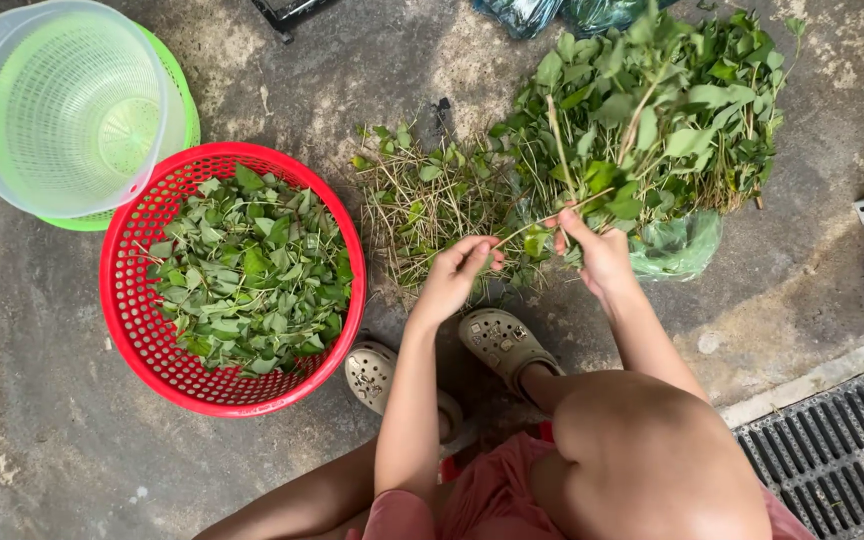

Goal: The person plucks leaves from leafy stems by hand, places the leaves into a red basket, and gathers the remaining stems into a bundle.

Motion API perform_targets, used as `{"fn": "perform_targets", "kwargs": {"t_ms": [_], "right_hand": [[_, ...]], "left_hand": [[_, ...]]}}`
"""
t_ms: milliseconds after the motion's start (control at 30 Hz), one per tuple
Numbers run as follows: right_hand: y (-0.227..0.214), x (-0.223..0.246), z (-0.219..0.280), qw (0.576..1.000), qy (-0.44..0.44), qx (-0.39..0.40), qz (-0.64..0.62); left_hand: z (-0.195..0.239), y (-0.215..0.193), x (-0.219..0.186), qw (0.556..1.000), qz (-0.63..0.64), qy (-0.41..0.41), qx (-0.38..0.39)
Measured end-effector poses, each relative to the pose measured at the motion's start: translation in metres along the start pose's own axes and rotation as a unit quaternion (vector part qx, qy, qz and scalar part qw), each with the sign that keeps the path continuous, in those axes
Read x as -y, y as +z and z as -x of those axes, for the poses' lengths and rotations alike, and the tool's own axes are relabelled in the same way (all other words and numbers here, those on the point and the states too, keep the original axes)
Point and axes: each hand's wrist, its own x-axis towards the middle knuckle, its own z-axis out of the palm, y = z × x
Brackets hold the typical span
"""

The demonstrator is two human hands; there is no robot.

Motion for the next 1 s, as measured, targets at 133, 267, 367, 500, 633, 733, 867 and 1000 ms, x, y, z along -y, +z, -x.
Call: {"fn": "perform_targets", "kwargs": {"t_ms": [133, 267, 367, 500, 633, 733, 867, 1000], "right_hand": [[-0.009, 0.006, -0.001, 0.999, 0.023, -0.016, -0.044], [-0.012, 0.014, 0.004, 0.999, 0.015, -0.029, -0.043], [-0.006, 0.022, 0.01, 0.999, 0.013, -0.034, -0.013], [0.004, 0.028, 0.016, 0.999, 0.015, -0.031, -0.017], [0.008, 0.029, 0.019, 0.998, 0.028, -0.041, 0.029], [0.012, 0.031, 0.02, 0.997, 0.032, -0.059, 0.03], [0.009, 0.025, 0.021, 0.998, 0.028, -0.046, 0.019], [0.001, 0.022, 0.021, 0.997, 0.03, -0.055, 0.034]], "left_hand": [[0.005, -0.015, -0.024, 1.0, 0.028, 0.002, 0.004], [0.011, -0.019, -0.052, 0.998, -0.047, 0.021, -0.034], [0.01, -0.01, -0.06, 0.96, -0.218, 0.161, -0.071], [0.001, 0.008, -0.054, 0.902, -0.359, 0.215, -0.102], [-0.001, 0.02, -0.044, 0.905, -0.361, 0.196, -0.108], [-0.003, 0.025, -0.036, 0.909, -0.347, 0.204, -0.104], [-0.008, 0.03, -0.02, 0.977, -0.143, 0.084, -0.136], [-0.013, -0.004, -0.014, 0.954, 0.176, 0.016, -0.241]]}}
